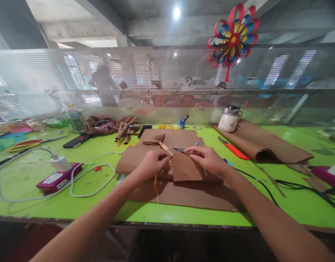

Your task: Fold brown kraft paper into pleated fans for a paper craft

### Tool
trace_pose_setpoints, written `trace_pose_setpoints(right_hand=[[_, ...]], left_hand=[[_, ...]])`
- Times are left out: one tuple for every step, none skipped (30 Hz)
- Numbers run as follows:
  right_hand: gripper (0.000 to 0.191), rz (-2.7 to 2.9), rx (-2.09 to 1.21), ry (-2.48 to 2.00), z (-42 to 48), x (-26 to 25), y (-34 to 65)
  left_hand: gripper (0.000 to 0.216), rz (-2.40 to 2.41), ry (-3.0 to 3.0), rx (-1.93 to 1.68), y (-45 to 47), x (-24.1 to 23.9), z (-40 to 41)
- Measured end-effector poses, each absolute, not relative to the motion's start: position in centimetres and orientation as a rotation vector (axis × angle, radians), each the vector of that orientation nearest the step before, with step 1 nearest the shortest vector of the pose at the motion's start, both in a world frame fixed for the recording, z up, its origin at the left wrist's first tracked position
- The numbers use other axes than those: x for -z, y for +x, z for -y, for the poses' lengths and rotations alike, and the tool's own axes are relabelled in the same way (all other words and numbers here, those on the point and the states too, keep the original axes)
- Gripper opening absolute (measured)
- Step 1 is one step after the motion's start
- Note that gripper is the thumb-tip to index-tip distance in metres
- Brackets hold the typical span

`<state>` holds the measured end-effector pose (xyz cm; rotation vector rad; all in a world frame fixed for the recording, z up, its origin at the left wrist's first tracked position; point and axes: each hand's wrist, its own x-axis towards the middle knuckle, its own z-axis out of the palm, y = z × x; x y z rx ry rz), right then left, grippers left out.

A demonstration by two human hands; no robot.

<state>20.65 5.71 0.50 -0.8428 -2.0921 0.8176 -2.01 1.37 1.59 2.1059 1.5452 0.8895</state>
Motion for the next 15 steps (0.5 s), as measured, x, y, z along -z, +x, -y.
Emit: trace_pose_setpoints(right_hand=[[0.029,2.060,-0.863,-0.833,-5.6,-0.5,20.6],[0.031,2.028,-0.917,-0.821,-5.5,-0.6,20.5],[0.034,1.994,-0.976,-0.807,-5.3,-0.7,20.4],[0.036,1.960,-1.037,-0.791,-5.1,-0.7,20.3],[0.037,1.922,-1.098,-0.775,-4.9,-0.9,20.2],[0.038,1.880,-1.155,-0.758,-4.7,-1.0,20.1],[0.038,1.835,-1.198,-0.744,-4.5,-1.1,20.0],[0.039,1.795,-1.229,-0.735,-4.4,-1.2,19.9],[0.039,1.760,-1.248,-0.735,-4.3,-1.2,19.8],[0.039,1.731,-1.261,-0.742,-4.2,-1.3,19.8],[0.038,1.706,-1.273,-0.753,-4.2,-1.4,19.7],[0.038,1.683,-1.289,-0.766,-4.1,-1.4,19.6],[0.037,1.655,-1.306,-0.778,-4.1,-1.4,19.6],[0.036,1.622,-1.325,-0.790,-4.1,-1.4,19.5],[0.034,1.585,-1.338,-0.803,-4.0,-1.4,19.4]], left_hand=[[0.027,-1.525,2.053,-0.945,-1.7,-2.1,-1.6],[0.029,-1.510,1.969,-0.992,-1.4,-2.7,-1.9],[0.032,-1.484,1.874,-1.022,-1.2,-3.2,-2.2],[0.033,-1.452,1.803,-1.042,-0.9,-3.7,-2.4],[0.035,-1.421,1.757,-1.067,-0.7,-4.0,-2.6],[0.035,-1.379,1.734,-1.083,-0.5,-4.3,-2.7],[0.035,-1.333,1.735,-1.091,-0.3,-4.4,-2.7],[0.033,-1.282,1.740,-1.099,-0.2,-4.3,-2.7],[0.032,-1.225,1.735,-1.101,-0.1,-4.1,-2.7],[0.030,-1.173,1.713,-1.100,0.0,-3.8,-2.6],[0.028,-1.130,1.657,-1.116,0.0,-3.5,-2.5],[0.026,-1.099,1.593,-1.129,0.1,-3.1,-2.4],[0.024,-1.079,1.531,-1.147,0.2,-2.8,-2.3],[0.022,-1.061,1.475,-1.160,0.2,-2.4,-2.2],[0.022,-1.045,1.432,-1.168,0.2,-2.1,-2.2]])
